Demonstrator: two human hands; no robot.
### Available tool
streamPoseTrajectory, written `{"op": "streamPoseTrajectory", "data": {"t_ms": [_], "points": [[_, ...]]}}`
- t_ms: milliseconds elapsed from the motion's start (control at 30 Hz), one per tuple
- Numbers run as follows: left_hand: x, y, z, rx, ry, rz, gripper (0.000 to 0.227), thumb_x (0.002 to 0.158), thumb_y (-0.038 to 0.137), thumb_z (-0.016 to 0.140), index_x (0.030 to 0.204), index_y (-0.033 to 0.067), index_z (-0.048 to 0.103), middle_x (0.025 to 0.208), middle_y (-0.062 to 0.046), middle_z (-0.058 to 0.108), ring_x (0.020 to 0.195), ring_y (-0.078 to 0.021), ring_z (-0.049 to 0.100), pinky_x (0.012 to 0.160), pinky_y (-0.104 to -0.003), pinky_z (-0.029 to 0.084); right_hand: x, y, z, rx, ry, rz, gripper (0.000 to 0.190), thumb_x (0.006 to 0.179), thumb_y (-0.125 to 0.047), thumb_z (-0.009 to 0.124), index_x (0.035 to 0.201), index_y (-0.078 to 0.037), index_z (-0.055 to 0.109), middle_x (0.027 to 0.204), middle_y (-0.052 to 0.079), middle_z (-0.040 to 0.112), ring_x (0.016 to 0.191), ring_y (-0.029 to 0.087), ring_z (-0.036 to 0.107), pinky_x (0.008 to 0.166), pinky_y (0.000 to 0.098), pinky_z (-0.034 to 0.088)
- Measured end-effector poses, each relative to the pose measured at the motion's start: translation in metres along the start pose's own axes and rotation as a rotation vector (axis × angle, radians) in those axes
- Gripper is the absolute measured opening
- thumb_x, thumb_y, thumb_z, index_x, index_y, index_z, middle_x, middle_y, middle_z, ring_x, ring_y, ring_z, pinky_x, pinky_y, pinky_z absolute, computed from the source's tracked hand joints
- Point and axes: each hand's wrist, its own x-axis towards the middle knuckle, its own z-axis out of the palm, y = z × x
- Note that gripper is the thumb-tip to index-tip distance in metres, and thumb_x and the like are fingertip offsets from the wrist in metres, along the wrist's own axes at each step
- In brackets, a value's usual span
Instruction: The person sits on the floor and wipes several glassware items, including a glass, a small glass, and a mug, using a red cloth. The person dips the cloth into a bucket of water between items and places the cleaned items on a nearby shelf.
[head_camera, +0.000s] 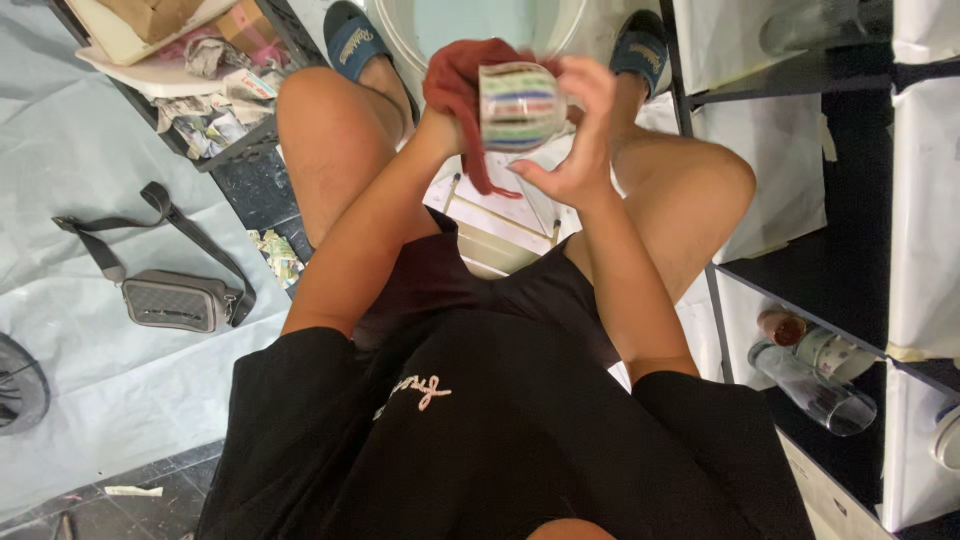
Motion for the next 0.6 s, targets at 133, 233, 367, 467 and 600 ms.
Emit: {"op": "streamPoseTrajectory", "data": {"t_ms": [133, 233, 367, 467, 600], "points": [[-0.019, -0.019, -0.018, 0.363, -0.045, -0.059, 0.037, 0.096, 0.027, 0.064, 0.118, -0.0022, 0.065, 0.109, -0.013, 0.069, 0.097, -0.0241, 0.066, 0.089, -0.042, 0.058, 0.018, -0.013, -0.005, -0.154, -0.08, -0.109, 0.094, 0.081, -0.032, 0.101, 0.151, -0.009, 0.043, 0.145, 0.014, 0.046, 0.129, 0.029, 0.056, 0.105, 0.0389, 0.055], [-0.018, -0.004, -0.014, 0.462, -0.078, -0.039, 0.036, 0.096, 0.025, 0.063, 0.121, -0.0012, 0.064, 0.107, -0.012, 0.069, 0.096, -0.0232, 0.066, 0.088, -0.041, 0.057, 0.006, -0.007, 0.001, -0.062, -0.062, 0.016, 0.09, 0.085, -0.04, 0.096, 0.15, -0.006, 0.045, 0.134, 0.015, 0.05, 0.122, 0.025, 0.06, 0.095, 0.0325, 0.057], [-0.022, 0.032, 0.012, 0.331, -0.045, 0.032, 0.036, 0.097, 0.022, 0.062, 0.125, 0.0002, 0.063, 0.105, -0.011, 0.068, 0.094, -0.0219, 0.065, 0.086, -0.039, 0.057, -0.008, 0.006, 0.018, 0.486, 0.072, 0.399, 0.067, 0.094, -0.051, 0.07, 0.138, -0.003, 0.052, 0.133, 0.005, 0.058, 0.11, 0.013, 0.062, 0.086, 0.0266, 0.059], [-0.036, 0.069, 0.022, 0.204, 0.017, 0.139, 0.037, 0.097, 0.021, 0.061, 0.128, 0.0013, 0.062, 0.103, -0.01, 0.068, 0.093, -0.0209, 0.065, 0.085, -0.038, 0.056, -0.001, 0.005, 0.009, 0.336, -0.014, 0.612, 0.035, 0.113, -0.029, 0.058, 0.121, 0.005, 0.058, 0.111, 0.005, 0.058, 0.102, 0.012, 0.057, 0.09, 0.0323, 0.051], [-0.07, 0.08, 0.024, 0.016, -0.004, 0.15, 0.038, 0.098, 0.018, 0.059, 0.132, 0.0026, 0.061, 0.1, -0.009, 0.067, 0.091, -0.0196, 0.065, 0.084, -0.037, 0.055, -0.009, -0.009, 0.001, 0.201, -0.162, 0.385, 0.044, 0.115, -0.044, 0.048, 0.131, -0.004, 0.057, 0.113, 0.008, 0.06, 0.102, 0.013, 0.057, 0.098, 0.031, 0.048]]}}
